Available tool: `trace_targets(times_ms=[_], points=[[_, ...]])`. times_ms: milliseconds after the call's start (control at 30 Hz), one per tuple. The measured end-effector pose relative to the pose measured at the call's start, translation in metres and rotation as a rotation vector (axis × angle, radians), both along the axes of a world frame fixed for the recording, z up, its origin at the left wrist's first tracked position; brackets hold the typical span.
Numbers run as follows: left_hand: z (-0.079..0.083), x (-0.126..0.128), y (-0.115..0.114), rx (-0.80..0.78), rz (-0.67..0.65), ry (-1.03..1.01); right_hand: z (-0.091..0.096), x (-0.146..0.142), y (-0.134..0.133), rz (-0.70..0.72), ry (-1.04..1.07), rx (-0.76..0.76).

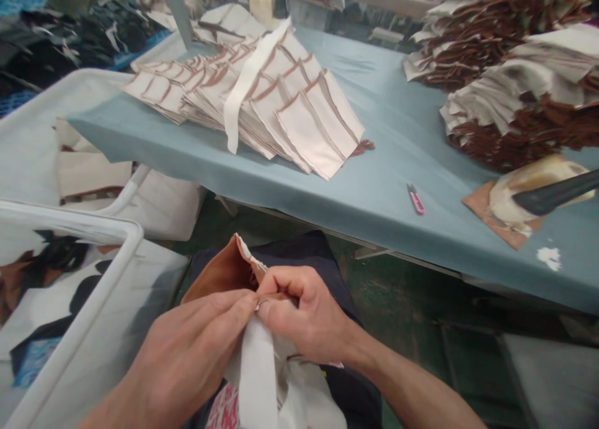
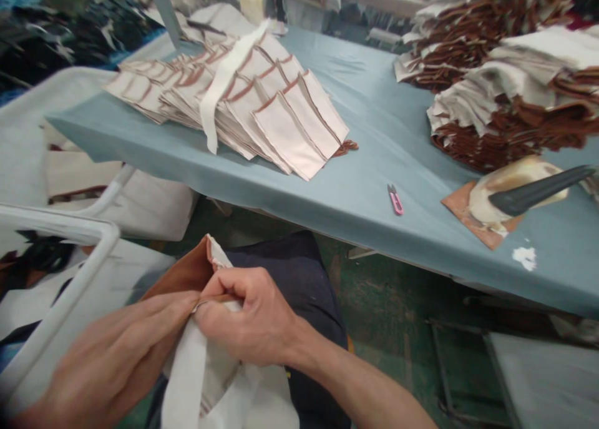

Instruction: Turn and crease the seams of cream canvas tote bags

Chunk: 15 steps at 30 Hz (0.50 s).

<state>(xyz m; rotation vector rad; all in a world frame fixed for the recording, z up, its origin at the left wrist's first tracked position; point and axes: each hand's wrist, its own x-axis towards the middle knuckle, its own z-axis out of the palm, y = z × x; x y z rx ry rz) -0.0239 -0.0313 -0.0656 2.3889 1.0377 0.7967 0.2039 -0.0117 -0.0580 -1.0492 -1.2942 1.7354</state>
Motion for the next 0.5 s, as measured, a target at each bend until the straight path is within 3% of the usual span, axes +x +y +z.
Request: trace_targets(times_ms=[100, 200, 333, 500], points=[[-0.013, 0.000, -0.001, 0.150, -0.092, 0.010, -0.007, -0.002, -0.004, -0.025, 0.183, -0.187], [-0.023, 0.004, -0.004, 0.216, -0.050, 0.024, -0.017, 0.000, -0.006, -0.014, 0.283, -0.307], [-0.030, 0.008, -0.005, 0.270, -0.048, 0.096, -0.020, 0.004, -0.004, 0.034, 0.300, -0.307], [-0.029, 0.008, -0.003, 0.304, -0.013, 0.096, -0.010, 0.002, -0.002, 0.145, 0.307, -0.390]])
